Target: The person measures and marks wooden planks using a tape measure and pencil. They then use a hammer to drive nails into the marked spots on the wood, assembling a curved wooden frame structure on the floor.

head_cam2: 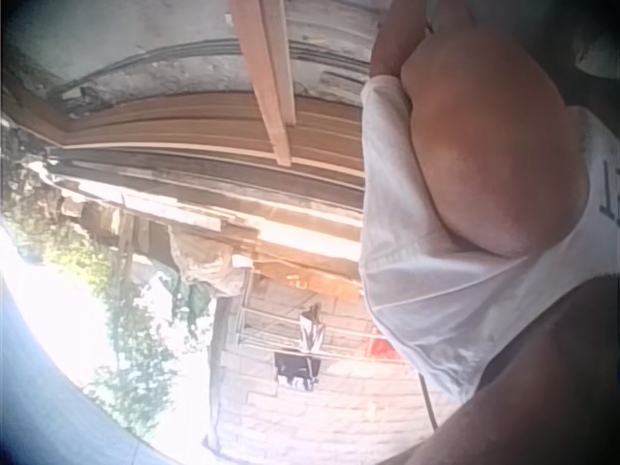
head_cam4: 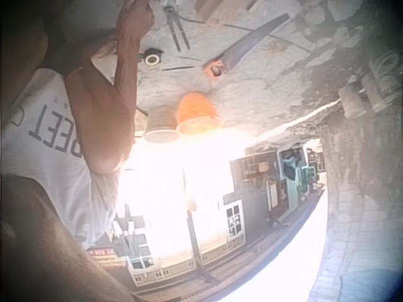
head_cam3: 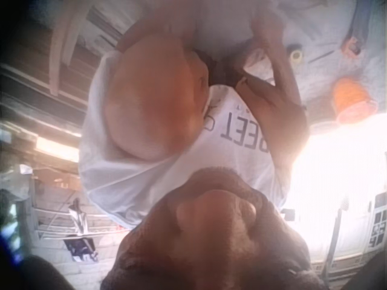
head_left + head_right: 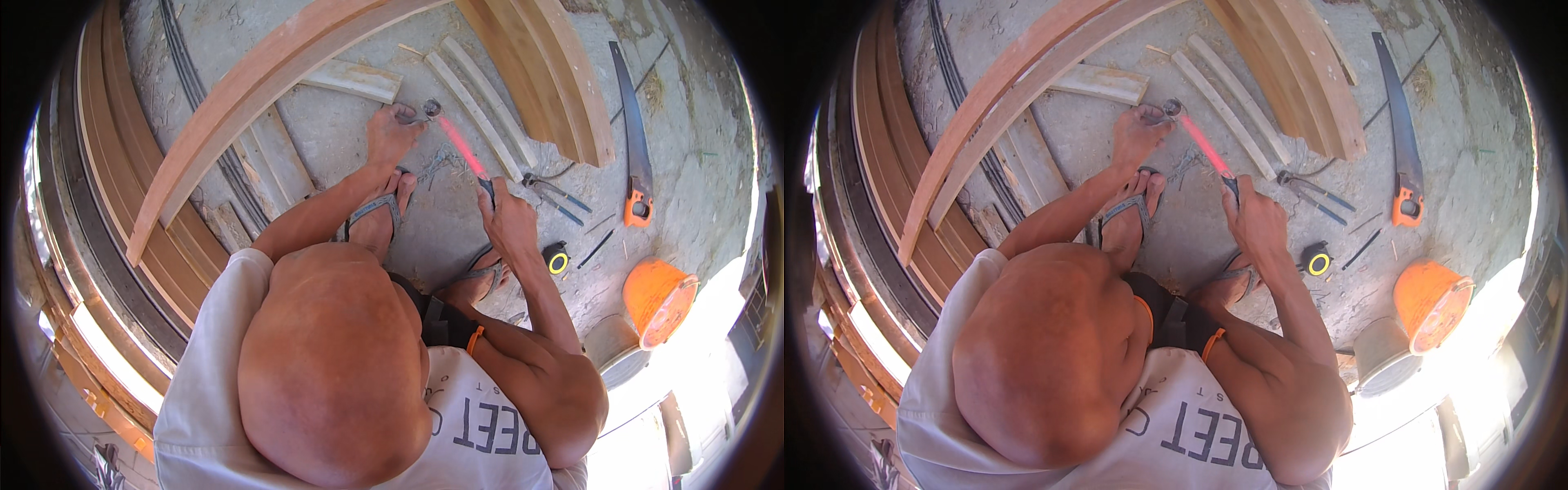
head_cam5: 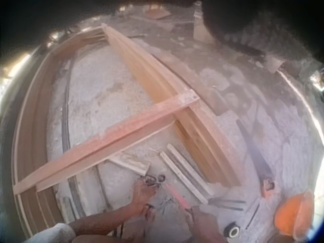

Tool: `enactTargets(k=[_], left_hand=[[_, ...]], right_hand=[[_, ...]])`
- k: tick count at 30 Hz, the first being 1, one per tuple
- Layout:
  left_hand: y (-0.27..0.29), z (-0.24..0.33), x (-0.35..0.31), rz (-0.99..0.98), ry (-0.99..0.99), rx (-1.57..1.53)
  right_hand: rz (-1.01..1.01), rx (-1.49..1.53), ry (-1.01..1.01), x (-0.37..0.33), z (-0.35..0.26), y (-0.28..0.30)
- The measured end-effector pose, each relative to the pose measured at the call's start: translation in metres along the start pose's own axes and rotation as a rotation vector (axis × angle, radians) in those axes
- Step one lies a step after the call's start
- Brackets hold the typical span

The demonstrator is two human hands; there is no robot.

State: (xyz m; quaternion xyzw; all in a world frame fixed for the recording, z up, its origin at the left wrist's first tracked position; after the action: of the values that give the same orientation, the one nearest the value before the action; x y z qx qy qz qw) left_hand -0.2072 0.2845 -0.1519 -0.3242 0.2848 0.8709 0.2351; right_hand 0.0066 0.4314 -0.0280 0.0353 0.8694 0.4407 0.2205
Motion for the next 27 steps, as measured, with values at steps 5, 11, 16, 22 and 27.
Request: enactTargets(k=[5, 11, 16, 22, 27], left_hand=[[0.007, -0.002, 0.001, 0.029, -0.032, 0.009], [-0.001, -0.008, 0.007, 0.074, -0.131, 0.071], [-0.007, 0.001, -0.011, 0.030, -0.173, 0.099], [0.002, 0.011, -0.019, 0.079, -0.194, 0.127], [-0.002, 0.012, -0.012, 0.103, -0.241, 0.129]], right_hand=[[0.024, 0.053, -0.002, -0.002, 0.001, -0.004], [0.071, 0.131, -0.047, -0.015, 0.004, 0.005], [0.096, 0.262, -0.163, -0.033, 0.027, -0.019], [0.130, 0.271, -0.129, -0.041, 0.027, -0.023], [0.110, 0.329, -0.180, -0.042, 0.026, -0.026]])
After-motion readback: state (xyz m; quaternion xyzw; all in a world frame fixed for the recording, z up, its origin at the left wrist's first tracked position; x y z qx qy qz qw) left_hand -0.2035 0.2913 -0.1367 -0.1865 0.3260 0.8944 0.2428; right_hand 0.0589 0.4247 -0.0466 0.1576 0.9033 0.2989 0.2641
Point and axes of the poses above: each hand's wrist, its own x-axis towards the middle knuckle, its own y-axis out of the back of the hand, z = x × y, the point moved 8 cm from there along x, towards the middle knuckle, and after that the axes turned 14 degrees about y, right-handed, at the moved point
